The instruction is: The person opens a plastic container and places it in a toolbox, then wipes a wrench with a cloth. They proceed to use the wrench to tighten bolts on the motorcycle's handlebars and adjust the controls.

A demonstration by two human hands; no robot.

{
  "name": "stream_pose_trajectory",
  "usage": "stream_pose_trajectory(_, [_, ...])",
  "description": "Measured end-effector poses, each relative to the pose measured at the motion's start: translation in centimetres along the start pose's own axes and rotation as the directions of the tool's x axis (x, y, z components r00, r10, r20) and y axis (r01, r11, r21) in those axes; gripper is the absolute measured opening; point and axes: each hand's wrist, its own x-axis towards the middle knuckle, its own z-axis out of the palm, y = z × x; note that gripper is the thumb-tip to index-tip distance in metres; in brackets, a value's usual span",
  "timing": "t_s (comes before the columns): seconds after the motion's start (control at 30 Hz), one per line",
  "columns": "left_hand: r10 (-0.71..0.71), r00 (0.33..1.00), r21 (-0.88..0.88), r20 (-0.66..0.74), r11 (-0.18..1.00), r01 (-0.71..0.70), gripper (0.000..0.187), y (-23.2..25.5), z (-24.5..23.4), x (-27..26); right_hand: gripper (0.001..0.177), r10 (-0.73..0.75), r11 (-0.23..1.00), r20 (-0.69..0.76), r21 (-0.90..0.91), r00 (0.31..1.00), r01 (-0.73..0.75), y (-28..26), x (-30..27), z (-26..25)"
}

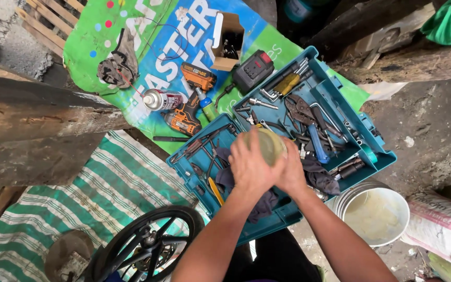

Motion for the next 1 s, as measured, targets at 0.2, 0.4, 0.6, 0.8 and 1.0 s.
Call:
stream_pose_trajectory(0.2, [-0.309,0.843,-0.586,0.441,0.612,0.531,0.107,-1.0,-10.1,4.2,0.109,0.133,0.982,-0.018,0.135,0.991,-0.129,-3.5,2.2,-1.2])
stream_pose_trajectory(0.4, [-0.083,0.887,-0.842,0.454,0.287,0.457,0.097,-7.4,-6.2,3.0,0.108,0.186,0.969,0.083,0.149,0.979,-0.197,-1.3,0.1,0.0])
stream_pose_trajectory(0.6, [-0.104,0.85,-0.828,0.517,0.193,0.527,0.097,-13.2,-1.3,2.3,0.103,-0.071,0.97,0.028,0.237,0.997,0.062,0.4,-0.5,0.5])
stream_pose_trajectory(0.8, [-0.401,0.795,-0.846,0.456,0.082,0.526,0.063,-23.7,11.4,0.6,0.105,-0.109,0.966,0.06,0.241,0.992,0.091,1.0,-0.5,0.3])
stream_pose_trajectory(1.0, [-0.53,0.815,-0.321,0.236,0.749,0.58,0.059,-18.6,5.5,1.6,0.106,-0.032,0.99,0.103,0.14,0.994,0.017,0.9,-0.6,-0.4])
